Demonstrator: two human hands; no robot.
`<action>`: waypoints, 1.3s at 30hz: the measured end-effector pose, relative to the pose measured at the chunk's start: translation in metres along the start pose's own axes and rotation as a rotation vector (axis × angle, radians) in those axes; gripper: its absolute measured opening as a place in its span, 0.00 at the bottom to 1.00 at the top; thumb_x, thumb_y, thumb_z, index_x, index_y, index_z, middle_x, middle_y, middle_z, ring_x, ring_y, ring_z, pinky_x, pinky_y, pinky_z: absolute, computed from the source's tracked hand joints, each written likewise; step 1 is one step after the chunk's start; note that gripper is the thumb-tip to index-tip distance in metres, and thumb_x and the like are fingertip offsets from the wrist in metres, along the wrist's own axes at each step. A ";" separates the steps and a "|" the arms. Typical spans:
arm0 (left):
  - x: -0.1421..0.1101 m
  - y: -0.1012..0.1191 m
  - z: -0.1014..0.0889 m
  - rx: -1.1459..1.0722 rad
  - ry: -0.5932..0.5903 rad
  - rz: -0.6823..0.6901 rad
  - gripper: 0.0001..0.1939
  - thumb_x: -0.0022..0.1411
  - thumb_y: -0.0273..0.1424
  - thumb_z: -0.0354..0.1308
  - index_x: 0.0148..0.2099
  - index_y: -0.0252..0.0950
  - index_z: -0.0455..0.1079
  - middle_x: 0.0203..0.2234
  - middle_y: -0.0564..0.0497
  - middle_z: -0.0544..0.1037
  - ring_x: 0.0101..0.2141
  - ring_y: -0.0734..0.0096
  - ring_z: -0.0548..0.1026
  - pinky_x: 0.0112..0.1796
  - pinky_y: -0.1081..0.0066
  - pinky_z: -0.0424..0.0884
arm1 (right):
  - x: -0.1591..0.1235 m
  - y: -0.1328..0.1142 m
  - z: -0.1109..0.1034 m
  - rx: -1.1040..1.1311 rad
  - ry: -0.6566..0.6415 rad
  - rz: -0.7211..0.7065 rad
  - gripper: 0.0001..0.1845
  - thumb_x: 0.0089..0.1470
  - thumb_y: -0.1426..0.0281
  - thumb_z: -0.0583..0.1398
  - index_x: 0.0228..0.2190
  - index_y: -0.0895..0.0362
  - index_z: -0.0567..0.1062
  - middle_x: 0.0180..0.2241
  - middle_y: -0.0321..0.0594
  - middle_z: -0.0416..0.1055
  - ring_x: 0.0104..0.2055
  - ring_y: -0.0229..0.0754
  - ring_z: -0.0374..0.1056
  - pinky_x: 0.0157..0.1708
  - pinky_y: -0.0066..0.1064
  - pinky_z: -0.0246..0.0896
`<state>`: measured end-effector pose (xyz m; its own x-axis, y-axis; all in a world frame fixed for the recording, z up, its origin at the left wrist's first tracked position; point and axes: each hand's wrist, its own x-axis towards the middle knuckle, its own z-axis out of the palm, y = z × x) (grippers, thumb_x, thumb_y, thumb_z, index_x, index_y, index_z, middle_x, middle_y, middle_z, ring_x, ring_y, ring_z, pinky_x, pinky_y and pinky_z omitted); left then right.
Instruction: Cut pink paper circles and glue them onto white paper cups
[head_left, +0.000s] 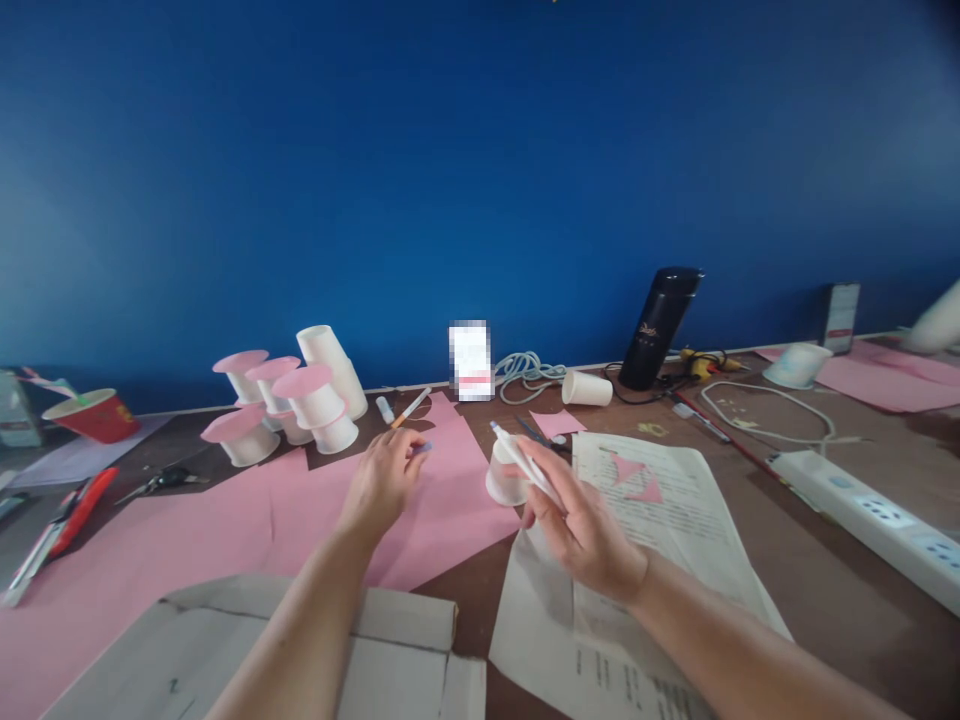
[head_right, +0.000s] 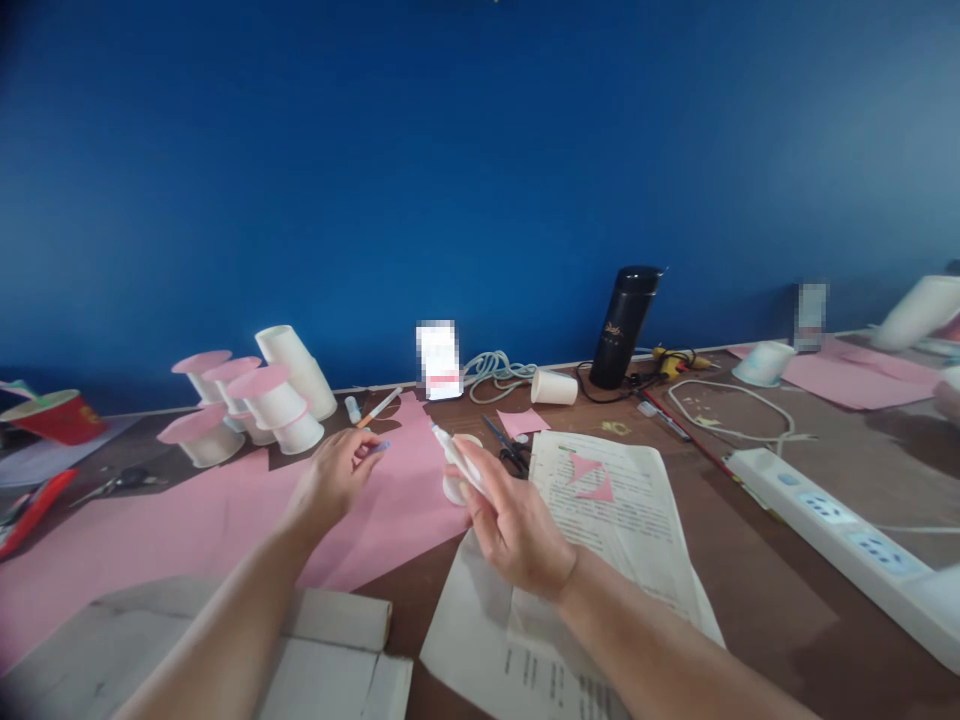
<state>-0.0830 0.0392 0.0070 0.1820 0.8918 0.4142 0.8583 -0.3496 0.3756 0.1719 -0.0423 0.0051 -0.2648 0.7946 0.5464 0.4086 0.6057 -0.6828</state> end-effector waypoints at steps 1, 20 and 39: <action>0.000 0.005 0.000 -0.055 0.029 0.065 0.09 0.64 0.33 0.52 0.43 0.38 0.71 0.40 0.46 0.77 0.40 0.63 0.74 0.43 0.65 0.69 | 0.001 0.000 0.000 -0.040 -0.034 -0.026 0.28 0.64 0.70 0.50 0.63 0.42 0.52 0.50 0.39 0.73 0.38 0.41 0.74 0.39 0.37 0.72; -0.007 0.036 -0.011 -0.136 0.059 0.474 0.10 0.67 0.29 0.50 0.45 0.39 0.72 0.39 0.49 0.77 0.43 0.66 0.73 0.48 0.65 0.67 | 0.001 0.000 0.005 -0.327 -0.041 -0.027 0.19 0.63 0.68 0.51 0.55 0.50 0.68 0.40 0.42 0.76 0.39 0.44 0.73 0.36 0.36 0.69; -0.019 0.056 -0.007 -0.070 0.047 0.654 0.08 0.65 0.23 0.51 0.45 0.36 0.69 0.37 0.48 0.75 0.39 0.66 0.71 0.43 0.63 0.70 | 0.000 0.004 0.001 -0.246 -0.052 0.012 0.10 0.63 0.66 0.54 0.44 0.54 0.69 0.33 0.38 0.76 0.32 0.41 0.73 0.33 0.30 0.62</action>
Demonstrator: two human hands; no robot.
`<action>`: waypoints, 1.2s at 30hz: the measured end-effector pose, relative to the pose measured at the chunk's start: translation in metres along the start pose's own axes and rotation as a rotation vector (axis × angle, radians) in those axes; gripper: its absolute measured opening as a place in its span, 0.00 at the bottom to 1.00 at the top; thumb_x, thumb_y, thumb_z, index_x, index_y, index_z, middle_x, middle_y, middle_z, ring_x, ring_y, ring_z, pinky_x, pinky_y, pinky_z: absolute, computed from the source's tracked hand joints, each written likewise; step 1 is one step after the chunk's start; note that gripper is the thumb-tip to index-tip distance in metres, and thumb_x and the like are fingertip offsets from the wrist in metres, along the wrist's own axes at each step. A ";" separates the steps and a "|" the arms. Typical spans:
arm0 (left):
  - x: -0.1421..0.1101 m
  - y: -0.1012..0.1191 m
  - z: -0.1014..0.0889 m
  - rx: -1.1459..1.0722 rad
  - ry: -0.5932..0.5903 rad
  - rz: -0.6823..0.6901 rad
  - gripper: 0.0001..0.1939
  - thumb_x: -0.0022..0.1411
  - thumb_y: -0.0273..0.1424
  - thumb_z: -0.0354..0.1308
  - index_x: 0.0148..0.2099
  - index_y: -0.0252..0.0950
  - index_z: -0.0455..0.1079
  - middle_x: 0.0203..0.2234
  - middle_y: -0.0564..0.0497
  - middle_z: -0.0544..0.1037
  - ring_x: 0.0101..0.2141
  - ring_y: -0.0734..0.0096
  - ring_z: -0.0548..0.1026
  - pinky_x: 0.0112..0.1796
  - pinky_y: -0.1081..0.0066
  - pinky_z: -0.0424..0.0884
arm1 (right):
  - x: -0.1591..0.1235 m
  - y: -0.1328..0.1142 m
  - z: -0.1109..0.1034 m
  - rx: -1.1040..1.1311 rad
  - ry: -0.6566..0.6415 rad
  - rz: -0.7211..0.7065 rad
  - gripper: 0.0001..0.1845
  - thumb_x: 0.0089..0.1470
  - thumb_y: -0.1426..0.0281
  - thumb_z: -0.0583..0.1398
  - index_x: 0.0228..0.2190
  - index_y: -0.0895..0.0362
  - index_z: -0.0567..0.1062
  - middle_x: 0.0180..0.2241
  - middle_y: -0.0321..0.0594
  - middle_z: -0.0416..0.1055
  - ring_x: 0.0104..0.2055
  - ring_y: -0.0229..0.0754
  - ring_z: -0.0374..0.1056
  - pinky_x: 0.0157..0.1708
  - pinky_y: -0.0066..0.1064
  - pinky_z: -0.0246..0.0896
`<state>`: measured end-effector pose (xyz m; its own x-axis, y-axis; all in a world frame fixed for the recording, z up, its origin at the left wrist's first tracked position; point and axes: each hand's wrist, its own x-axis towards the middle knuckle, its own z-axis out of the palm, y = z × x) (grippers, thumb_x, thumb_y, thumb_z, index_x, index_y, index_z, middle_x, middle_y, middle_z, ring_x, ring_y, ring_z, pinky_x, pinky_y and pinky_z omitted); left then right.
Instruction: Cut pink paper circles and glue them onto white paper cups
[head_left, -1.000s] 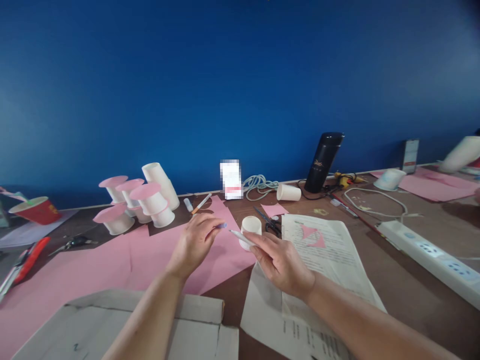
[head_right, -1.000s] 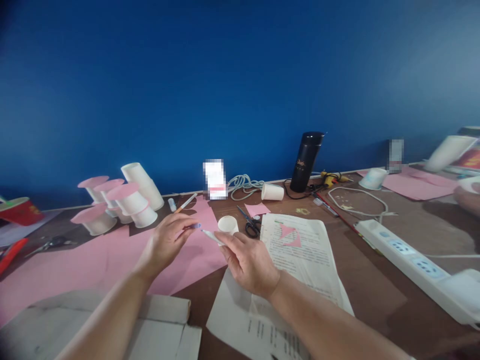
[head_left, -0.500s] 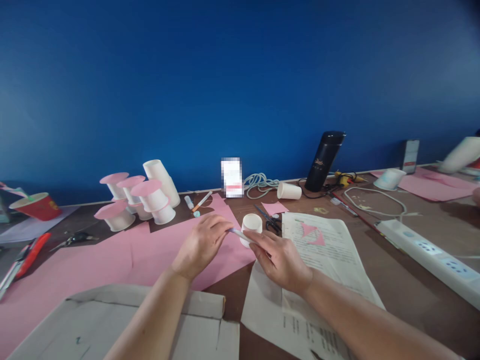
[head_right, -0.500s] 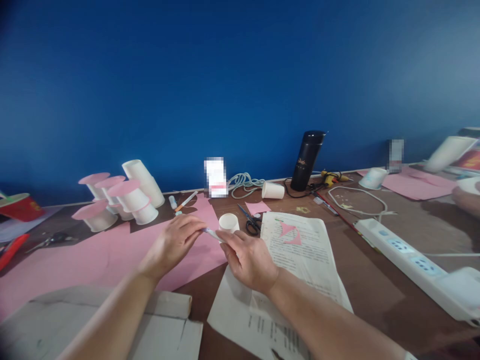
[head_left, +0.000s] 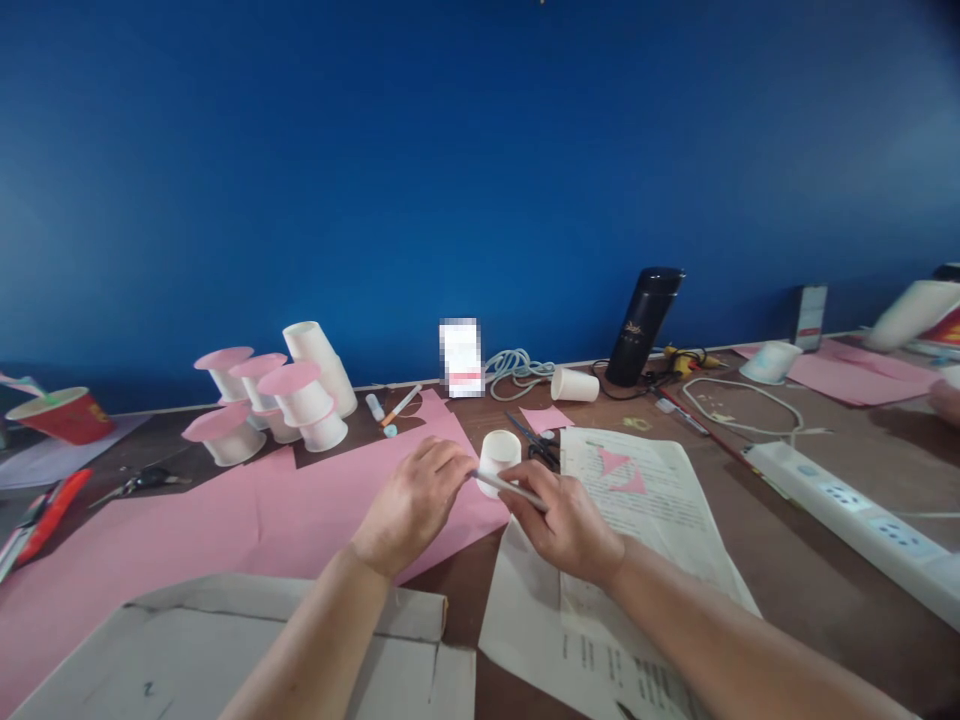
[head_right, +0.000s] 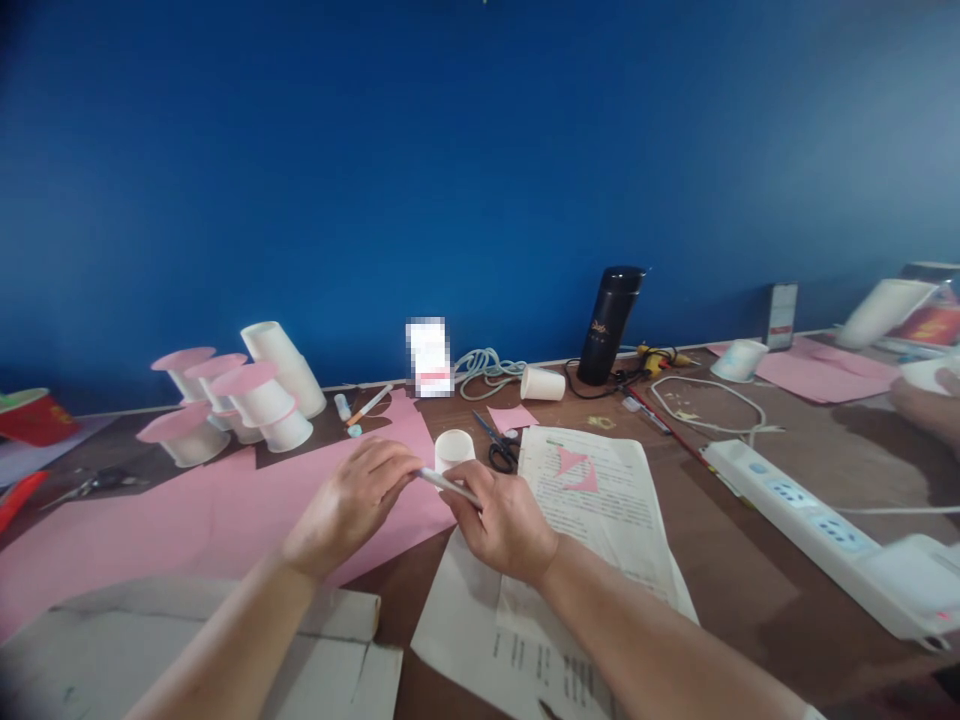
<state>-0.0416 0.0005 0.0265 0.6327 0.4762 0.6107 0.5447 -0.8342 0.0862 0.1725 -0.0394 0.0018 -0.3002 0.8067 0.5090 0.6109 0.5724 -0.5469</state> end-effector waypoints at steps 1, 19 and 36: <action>0.000 -0.001 0.001 0.007 -0.001 -0.014 0.08 0.66 0.23 0.51 0.45 0.36 0.68 0.37 0.48 0.75 0.39 0.66 0.71 0.43 0.63 0.70 | 0.001 -0.001 -0.001 0.016 0.022 0.013 0.10 0.62 0.65 0.54 0.44 0.54 0.70 0.33 0.38 0.76 0.33 0.41 0.73 0.34 0.30 0.63; -0.030 -0.075 0.015 0.144 0.107 -1.018 0.25 0.61 0.27 0.50 0.60 0.34 0.64 0.51 0.43 0.75 0.50 0.61 0.74 0.51 0.65 0.67 | 0.017 0.056 -0.007 -0.364 0.042 0.573 0.17 0.56 0.64 0.57 0.46 0.55 0.72 0.45 0.47 0.70 0.40 0.47 0.70 0.39 0.36 0.62; -0.035 -0.085 0.007 0.334 -0.327 -1.098 0.24 0.58 0.49 0.53 0.48 0.39 0.71 0.47 0.40 0.74 0.52 0.44 0.66 0.51 0.53 0.60 | 0.029 0.049 -0.021 -0.627 -0.184 0.647 0.21 0.54 0.57 0.58 0.49 0.48 0.74 0.43 0.44 0.76 0.44 0.54 0.71 0.36 0.37 0.58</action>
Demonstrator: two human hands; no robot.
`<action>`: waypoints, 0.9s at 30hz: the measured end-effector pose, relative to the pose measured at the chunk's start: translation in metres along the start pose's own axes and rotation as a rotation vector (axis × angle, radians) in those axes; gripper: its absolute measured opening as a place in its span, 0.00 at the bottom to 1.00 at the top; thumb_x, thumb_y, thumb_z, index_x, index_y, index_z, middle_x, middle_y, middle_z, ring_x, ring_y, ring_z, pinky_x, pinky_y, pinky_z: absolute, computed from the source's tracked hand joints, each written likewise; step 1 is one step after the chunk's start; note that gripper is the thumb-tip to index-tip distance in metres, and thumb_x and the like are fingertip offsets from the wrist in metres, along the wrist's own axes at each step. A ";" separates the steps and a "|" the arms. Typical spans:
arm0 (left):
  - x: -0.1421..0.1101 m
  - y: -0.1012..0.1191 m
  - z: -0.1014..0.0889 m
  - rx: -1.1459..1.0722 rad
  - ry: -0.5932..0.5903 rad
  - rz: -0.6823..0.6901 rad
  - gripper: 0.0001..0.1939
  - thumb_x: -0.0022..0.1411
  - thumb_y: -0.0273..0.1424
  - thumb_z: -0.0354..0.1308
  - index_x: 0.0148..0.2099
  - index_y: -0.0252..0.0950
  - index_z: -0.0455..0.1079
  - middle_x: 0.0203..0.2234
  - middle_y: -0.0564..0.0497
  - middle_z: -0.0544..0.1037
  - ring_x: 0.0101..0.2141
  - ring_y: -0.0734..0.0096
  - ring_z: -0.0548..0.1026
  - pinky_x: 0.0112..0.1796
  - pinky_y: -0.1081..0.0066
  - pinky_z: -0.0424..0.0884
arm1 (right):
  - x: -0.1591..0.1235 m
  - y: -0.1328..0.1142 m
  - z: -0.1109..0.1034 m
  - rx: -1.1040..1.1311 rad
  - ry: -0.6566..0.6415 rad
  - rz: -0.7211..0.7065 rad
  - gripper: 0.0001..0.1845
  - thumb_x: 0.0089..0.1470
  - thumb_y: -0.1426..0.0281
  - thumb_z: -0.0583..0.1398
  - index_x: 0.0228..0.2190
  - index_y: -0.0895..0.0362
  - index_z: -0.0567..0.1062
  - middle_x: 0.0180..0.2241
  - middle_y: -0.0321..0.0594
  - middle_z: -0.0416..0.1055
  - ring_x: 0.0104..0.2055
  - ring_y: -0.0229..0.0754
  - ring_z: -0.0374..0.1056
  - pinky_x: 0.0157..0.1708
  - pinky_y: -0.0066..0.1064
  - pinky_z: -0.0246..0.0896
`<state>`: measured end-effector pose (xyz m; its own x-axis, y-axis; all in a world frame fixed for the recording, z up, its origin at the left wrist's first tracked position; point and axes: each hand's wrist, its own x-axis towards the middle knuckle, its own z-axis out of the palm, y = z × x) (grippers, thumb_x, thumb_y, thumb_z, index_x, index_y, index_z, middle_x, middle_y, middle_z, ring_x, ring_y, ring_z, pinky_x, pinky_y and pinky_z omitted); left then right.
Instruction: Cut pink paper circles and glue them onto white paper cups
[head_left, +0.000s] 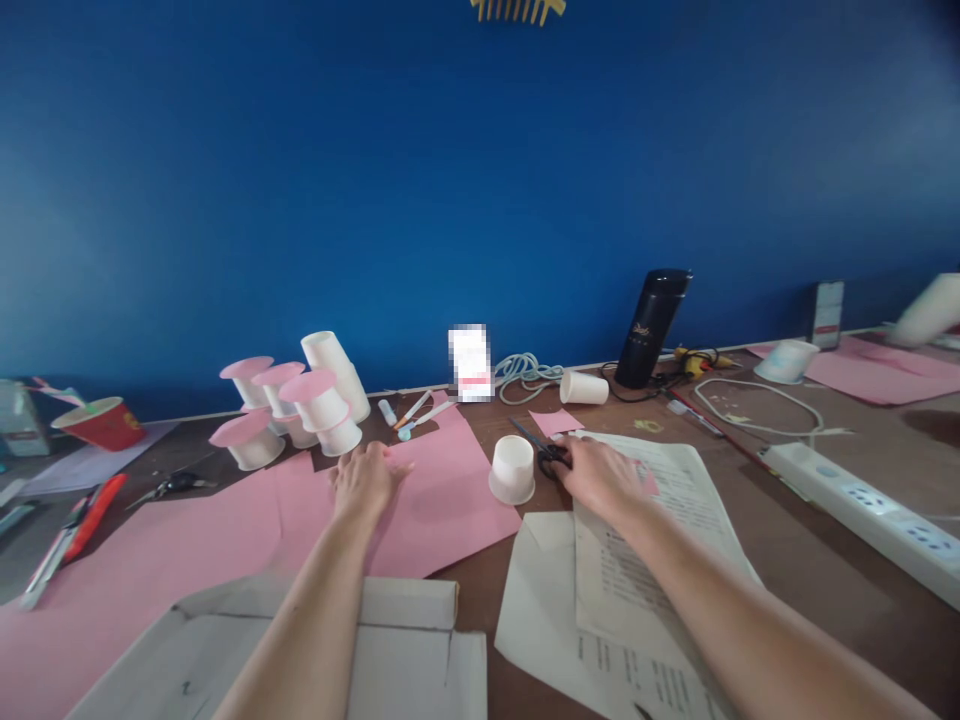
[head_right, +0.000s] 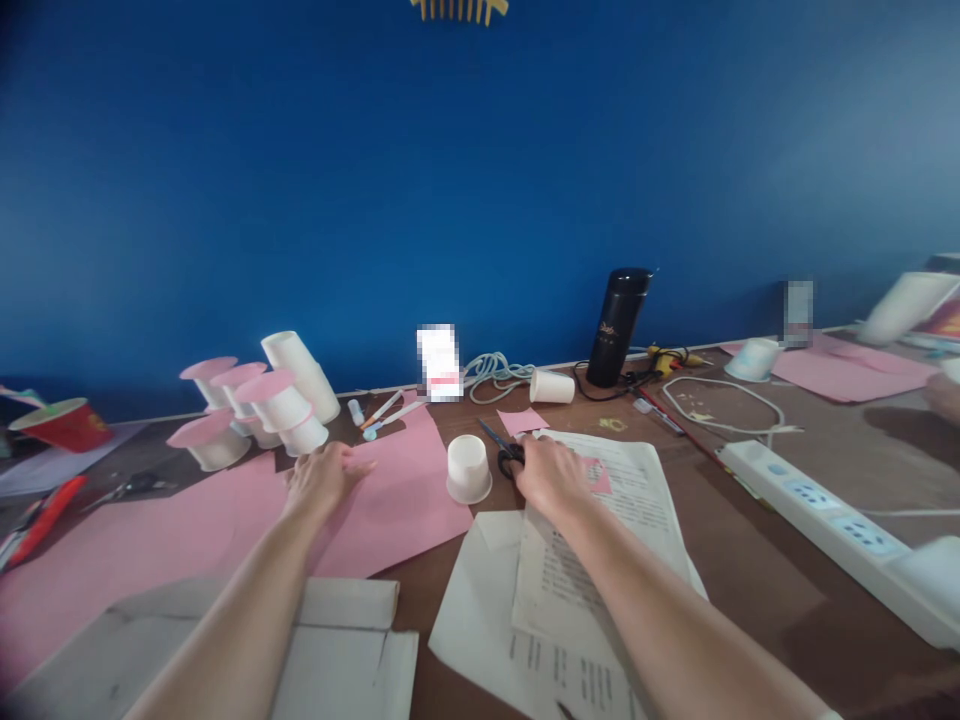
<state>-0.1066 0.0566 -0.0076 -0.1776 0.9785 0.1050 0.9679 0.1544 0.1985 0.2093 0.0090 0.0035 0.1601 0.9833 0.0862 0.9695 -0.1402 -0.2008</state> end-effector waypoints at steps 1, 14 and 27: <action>0.000 0.000 0.000 -0.015 -0.005 0.009 0.21 0.58 0.48 0.53 0.45 0.40 0.72 0.45 0.42 0.75 0.51 0.45 0.66 0.50 0.53 0.61 | 0.001 0.000 -0.001 0.013 -0.011 0.012 0.22 0.53 0.57 0.58 0.49 0.48 0.74 0.42 0.44 0.76 0.43 0.54 0.72 0.35 0.37 0.58; 0.000 0.000 0.005 -0.040 0.027 0.051 0.30 0.58 0.52 0.50 0.56 0.40 0.68 0.55 0.37 0.68 0.56 0.42 0.63 0.54 0.47 0.55 | 0.007 0.009 -0.001 0.916 0.268 -0.031 0.22 0.51 0.55 0.61 0.45 0.52 0.77 0.34 0.38 0.75 0.31 0.40 0.67 0.29 0.30 0.58; 0.005 -0.004 0.009 -0.118 0.045 0.047 0.27 0.54 0.53 0.54 0.47 0.39 0.70 0.58 0.40 0.65 0.59 0.46 0.59 0.57 0.52 0.54 | -0.001 0.005 0.002 1.843 -0.241 -0.032 0.15 0.52 0.63 0.63 0.42 0.50 0.77 0.41 0.36 0.72 0.26 0.31 0.60 0.21 0.23 0.57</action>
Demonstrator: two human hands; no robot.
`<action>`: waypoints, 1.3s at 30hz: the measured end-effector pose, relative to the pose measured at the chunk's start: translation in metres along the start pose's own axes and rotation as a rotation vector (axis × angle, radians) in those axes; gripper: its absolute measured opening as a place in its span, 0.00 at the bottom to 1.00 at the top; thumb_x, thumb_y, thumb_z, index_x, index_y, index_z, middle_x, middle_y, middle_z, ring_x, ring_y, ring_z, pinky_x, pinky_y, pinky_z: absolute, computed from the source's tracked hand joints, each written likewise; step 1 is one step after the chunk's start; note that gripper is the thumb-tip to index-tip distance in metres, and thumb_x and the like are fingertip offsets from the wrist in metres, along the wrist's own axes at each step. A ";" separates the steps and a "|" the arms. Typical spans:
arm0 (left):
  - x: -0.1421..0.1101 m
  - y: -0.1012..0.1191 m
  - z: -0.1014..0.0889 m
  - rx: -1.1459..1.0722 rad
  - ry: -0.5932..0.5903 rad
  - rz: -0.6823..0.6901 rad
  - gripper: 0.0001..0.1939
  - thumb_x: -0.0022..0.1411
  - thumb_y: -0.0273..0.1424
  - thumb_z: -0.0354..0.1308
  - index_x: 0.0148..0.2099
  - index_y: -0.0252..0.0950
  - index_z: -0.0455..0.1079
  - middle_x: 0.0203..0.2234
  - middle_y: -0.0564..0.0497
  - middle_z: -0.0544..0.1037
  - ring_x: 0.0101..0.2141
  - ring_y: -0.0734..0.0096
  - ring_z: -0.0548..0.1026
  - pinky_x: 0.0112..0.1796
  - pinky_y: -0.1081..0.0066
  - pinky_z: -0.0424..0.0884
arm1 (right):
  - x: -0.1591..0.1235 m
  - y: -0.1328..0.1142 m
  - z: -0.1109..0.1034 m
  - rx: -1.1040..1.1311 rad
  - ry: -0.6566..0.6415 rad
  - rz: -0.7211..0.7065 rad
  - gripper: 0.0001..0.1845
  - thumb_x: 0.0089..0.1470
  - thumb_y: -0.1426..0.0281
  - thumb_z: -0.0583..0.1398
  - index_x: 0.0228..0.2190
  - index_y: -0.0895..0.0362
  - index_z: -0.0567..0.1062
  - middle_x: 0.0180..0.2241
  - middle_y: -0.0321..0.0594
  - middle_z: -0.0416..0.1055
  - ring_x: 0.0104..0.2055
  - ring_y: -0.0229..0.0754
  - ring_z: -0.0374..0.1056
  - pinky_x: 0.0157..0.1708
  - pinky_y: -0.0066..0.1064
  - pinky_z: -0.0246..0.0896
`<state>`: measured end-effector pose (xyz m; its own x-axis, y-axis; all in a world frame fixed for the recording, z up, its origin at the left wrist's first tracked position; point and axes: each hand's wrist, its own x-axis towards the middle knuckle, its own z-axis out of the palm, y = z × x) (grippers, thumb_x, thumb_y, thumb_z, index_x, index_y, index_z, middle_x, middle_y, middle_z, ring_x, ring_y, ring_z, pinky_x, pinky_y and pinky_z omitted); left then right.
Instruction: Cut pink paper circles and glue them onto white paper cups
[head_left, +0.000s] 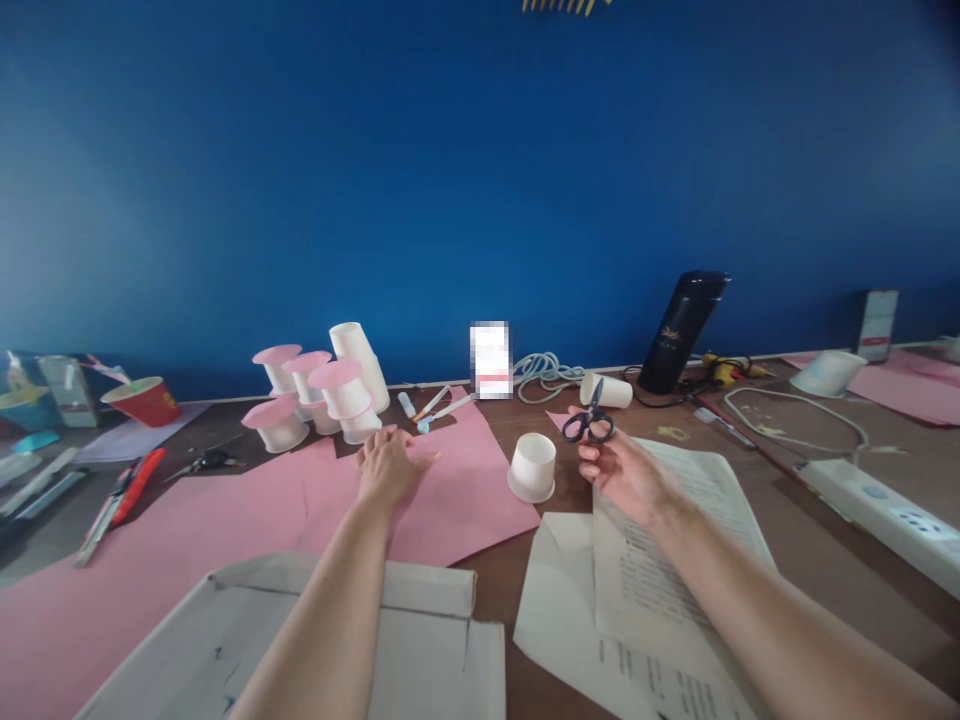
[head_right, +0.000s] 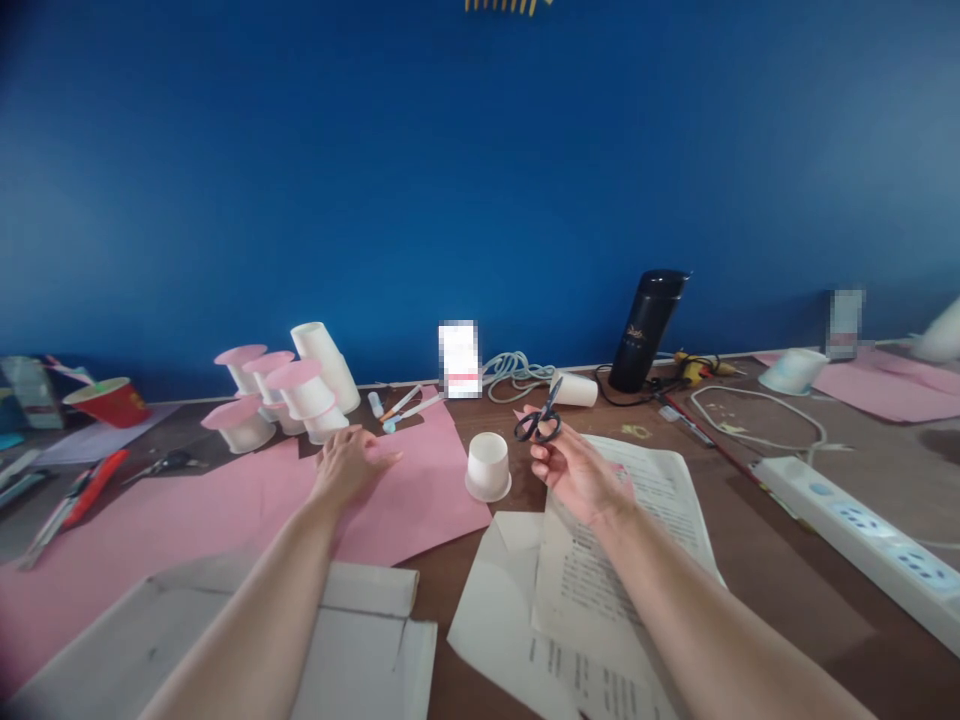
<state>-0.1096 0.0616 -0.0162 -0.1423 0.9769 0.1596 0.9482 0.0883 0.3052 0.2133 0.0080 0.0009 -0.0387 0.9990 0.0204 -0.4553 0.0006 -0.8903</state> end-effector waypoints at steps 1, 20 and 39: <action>0.001 -0.002 0.002 -0.010 0.001 -0.005 0.31 0.54 0.54 0.53 0.52 0.38 0.68 0.60 0.39 0.63 0.60 0.46 0.58 0.58 0.52 0.52 | 0.000 0.000 0.001 -0.006 -0.007 0.001 0.14 0.52 0.62 0.63 0.43 0.49 0.76 0.42 0.35 0.71 0.26 0.31 0.60 0.21 0.23 0.57; 0.000 -0.001 -0.015 0.068 -0.009 0.052 0.17 0.58 0.44 0.53 0.41 0.39 0.73 0.44 0.41 0.74 0.49 0.49 0.68 0.48 0.55 0.62 | -0.001 0.011 0.000 -0.006 -0.073 0.079 0.13 0.51 0.63 0.62 0.41 0.48 0.76 0.36 0.36 0.70 0.27 0.34 0.61 0.23 0.25 0.57; 0.002 -0.020 -0.050 -0.348 0.411 -0.065 0.13 0.57 0.44 0.55 0.37 0.41 0.72 0.32 0.52 0.78 0.35 0.63 0.75 0.35 0.69 0.65 | -0.006 0.001 0.007 0.049 -0.152 0.121 0.20 0.54 0.65 0.63 0.50 0.47 0.72 0.37 0.34 0.75 0.35 0.33 0.70 0.28 0.20 0.66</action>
<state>-0.1427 0.0526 0.0253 -0.3629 0.8090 0.4625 0.7935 0.0081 0.6085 0.2067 0.0015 0.0037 -0.2280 0.9736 -0.0140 -0.4814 -0.1252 -0.8675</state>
